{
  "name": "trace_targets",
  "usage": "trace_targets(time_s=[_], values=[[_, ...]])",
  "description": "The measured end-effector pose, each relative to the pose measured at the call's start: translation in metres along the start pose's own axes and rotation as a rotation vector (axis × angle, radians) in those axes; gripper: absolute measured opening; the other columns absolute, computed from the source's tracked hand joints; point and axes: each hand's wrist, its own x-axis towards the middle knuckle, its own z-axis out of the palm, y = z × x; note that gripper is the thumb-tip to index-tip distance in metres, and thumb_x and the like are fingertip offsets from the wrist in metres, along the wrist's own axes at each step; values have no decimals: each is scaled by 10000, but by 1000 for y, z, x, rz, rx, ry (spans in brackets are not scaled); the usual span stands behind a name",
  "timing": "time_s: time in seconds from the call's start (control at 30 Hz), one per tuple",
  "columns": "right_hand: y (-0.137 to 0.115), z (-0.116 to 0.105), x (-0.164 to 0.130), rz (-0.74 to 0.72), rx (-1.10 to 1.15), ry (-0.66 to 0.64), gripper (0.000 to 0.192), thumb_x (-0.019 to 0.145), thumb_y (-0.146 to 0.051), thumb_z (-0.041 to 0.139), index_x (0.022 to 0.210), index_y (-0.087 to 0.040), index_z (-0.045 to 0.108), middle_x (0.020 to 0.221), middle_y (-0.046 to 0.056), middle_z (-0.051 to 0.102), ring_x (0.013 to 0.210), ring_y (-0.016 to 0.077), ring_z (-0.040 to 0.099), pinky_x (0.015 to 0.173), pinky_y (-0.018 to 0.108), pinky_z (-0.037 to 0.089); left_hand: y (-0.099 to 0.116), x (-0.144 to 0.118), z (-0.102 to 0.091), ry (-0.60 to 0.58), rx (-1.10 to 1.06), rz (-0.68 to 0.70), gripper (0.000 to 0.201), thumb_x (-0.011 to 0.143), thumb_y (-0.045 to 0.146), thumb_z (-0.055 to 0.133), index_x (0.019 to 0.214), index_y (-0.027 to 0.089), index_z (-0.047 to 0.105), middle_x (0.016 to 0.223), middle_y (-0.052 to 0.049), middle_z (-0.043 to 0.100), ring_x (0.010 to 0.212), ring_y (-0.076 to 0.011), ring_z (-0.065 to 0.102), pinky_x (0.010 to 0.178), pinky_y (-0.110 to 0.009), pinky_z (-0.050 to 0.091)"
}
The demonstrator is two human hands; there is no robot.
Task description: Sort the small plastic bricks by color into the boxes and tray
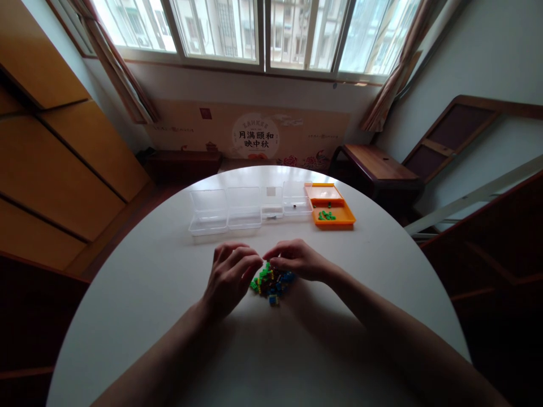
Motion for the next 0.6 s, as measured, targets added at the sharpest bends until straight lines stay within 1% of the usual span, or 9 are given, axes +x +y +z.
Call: trace_targets(time_s=[0.07,0.17,0.27,0.37,0.6], values=[[-2,7,0,-12,38,-24,231,810,-307,642,939,-137,730,766,28,659,654,111,552,609,236,442,0,-1,0,7,-7,6,74,844,158,646,879,219,624,861,-8,673,921,-181,561,867,-356,404],[-1,13,0,-27,58,-1,215,808,-290,637,928,-137,728,774,31,663,677,121,571,620,238,451,-1,-1,1,11,-4,7,65,847,164,642,870,223,624,847,-6,672,909,-176,569,859,-348,409],[3,14,0,-55,40,29,195,806,-257,630,922,-138,732,784,37,665,688,125,583,622,238,460,-2,-1,2,19,0,0,74,836,159,655,845,222,616,828,2,672,903,-174,575,853,-346,408],[4,14,0,-82,13,32,185,815,-232,616,925,-142,736,791,39,664,688,123,589,626,237,466,-3,0,3,22,3,-8,75,828,171,667,822,221,611,816,8,671,899,-175,579,852,-346,407],[2,15,-1,-109,-42,63,137,814,-249,653,850,-148,737,772,40,683,663,114,597,623,227,468,-3,1,2,17,9,4,75,832,231,674,794,220,610,807,5,674,887,-177,579,842,-342,406]])
